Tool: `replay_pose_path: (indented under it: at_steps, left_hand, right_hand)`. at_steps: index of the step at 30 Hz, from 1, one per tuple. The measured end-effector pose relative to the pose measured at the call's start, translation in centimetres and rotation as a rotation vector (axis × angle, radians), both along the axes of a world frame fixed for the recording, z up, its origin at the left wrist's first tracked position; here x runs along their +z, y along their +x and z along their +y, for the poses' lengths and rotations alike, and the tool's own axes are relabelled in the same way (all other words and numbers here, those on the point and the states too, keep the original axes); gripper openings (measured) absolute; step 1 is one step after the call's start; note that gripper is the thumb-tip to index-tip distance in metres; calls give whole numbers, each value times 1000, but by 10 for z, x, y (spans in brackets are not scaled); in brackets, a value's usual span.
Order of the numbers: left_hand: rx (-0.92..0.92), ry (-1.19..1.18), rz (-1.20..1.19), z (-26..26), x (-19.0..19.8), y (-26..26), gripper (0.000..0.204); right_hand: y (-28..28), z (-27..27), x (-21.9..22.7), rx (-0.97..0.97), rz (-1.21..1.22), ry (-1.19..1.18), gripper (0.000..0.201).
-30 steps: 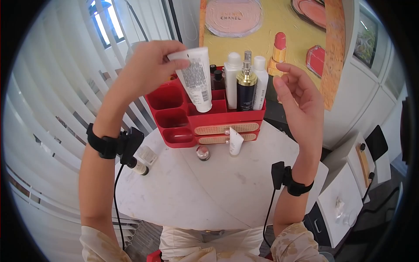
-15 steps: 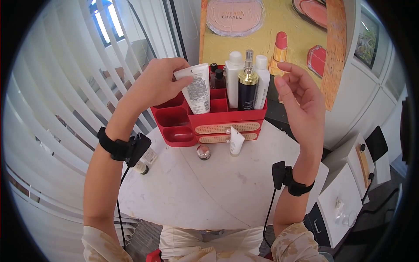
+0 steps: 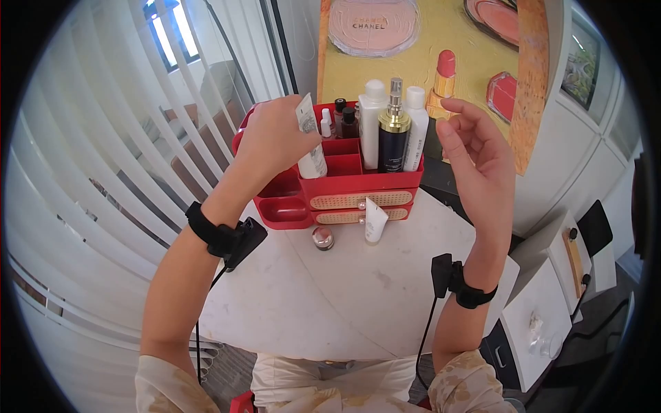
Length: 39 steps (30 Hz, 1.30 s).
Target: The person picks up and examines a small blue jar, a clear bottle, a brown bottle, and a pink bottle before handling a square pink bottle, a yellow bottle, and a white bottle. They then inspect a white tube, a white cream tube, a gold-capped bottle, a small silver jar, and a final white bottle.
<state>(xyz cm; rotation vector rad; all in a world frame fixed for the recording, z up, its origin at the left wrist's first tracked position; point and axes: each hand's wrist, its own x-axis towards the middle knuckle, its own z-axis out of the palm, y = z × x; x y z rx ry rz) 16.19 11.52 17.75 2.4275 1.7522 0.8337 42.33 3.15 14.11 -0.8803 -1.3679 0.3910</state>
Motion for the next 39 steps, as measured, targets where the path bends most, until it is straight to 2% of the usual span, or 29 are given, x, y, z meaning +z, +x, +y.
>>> replay_pose_path:
  at_steps: [1,4,7,13,16,19,20,23,24,27,29,34,39]
  left_hand:
    - [10,18,6,1,-2,0,54]
    - [26,93,-28,2,-9,-1,36]
    - [52,82,-51,-5,-9,2,49]
    - [64,165,-118,-18,-12,2,63]
    - [83,285,-148,-25,-13,-2,62]
    - [55,290,-459,-43,-12,-15,56]
    - [-24,332,-707,-50,-20,-13,41]
    - [-123,404,-1049,-54,-55,-27,31]
    - [-103,390,-1107,-53,-67,-29,30]
    - [-45,344,-1250,-48,-102,-35,29]
    - [-15,309,-1311,-46,-119,-38,30]
    - [-23,271,-1372,-44,-146,-36,26]
    - [-57,191,-1450,-44,-155,-33,24]
  right_hand:
    - [0,0,1,4,3,-1,27]
    - [2,-2,1,2,14,-3,27]
    - [1,-2,1,-2,13,7,27]
    - [0,-4,3,-5,8,21,26]
    - [0,-4,3,-2,4,12,24]
    - [0,-6,1,3,-47,-49,21]
    - [1,-7,0,15,-79,-97,20]
    - [1,-10,-4,88,-299,-233,22]
    - [0,-10,-6,123,-393,-276,23]
    - [-5,-3,-14,236,-577,-383,28]
    - [-9,2,-20,242,-662,-421,29]
    - [-21,13,-36,254,-857,-476,35]
    - [-32,16,-38,240,-880,-570,32]
